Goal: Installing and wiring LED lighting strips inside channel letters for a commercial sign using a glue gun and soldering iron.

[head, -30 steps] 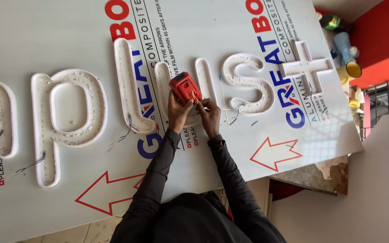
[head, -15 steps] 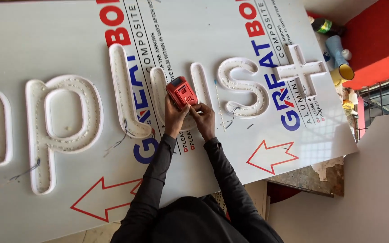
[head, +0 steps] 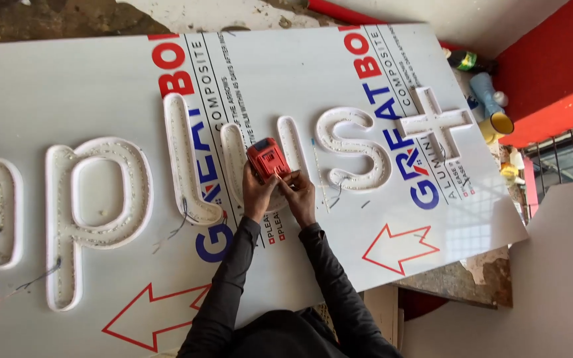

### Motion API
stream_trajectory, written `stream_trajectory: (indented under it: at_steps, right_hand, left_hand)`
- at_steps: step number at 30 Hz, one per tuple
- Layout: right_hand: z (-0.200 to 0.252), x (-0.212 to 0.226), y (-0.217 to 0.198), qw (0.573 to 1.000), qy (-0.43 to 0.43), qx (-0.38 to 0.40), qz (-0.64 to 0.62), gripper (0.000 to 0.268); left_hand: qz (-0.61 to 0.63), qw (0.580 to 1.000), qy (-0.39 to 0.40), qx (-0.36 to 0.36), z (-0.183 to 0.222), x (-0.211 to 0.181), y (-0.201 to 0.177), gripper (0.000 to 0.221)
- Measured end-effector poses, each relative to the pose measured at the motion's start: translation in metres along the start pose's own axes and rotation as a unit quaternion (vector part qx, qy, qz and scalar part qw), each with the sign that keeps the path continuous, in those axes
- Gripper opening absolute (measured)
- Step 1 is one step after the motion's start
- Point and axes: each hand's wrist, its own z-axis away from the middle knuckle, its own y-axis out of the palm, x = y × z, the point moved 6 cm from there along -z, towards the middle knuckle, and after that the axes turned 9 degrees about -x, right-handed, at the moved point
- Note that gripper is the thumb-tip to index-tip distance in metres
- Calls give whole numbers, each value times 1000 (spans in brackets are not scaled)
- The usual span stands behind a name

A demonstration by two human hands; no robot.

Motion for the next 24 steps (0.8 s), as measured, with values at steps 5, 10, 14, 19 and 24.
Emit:
stream_trajectory:
  at_steps: [5,10,14,19,24]
  right_hand:
    - [6,15,-10,999,-5,15,-28,18]
    - [6,10,-15,998,-14,13,-63,20]
    - [-4,15,-12,998,-20,28,-56,21]
    - [3,20,-13,998,-16,40,-41,18]
    - [5,11,-17,999,-36,1,-37,19]
  left_hand:
    - [13,1000,1,-5,-2,11,-7,101]
    - [8,999,30,15,6,-2,-6,102]
    - [-32,999,39,18,-5,-9,-1,99]
    - [-42,999,22,27,-2,-2,-3,101]
    - [-54,998,24,34,4,-11,-1,100]
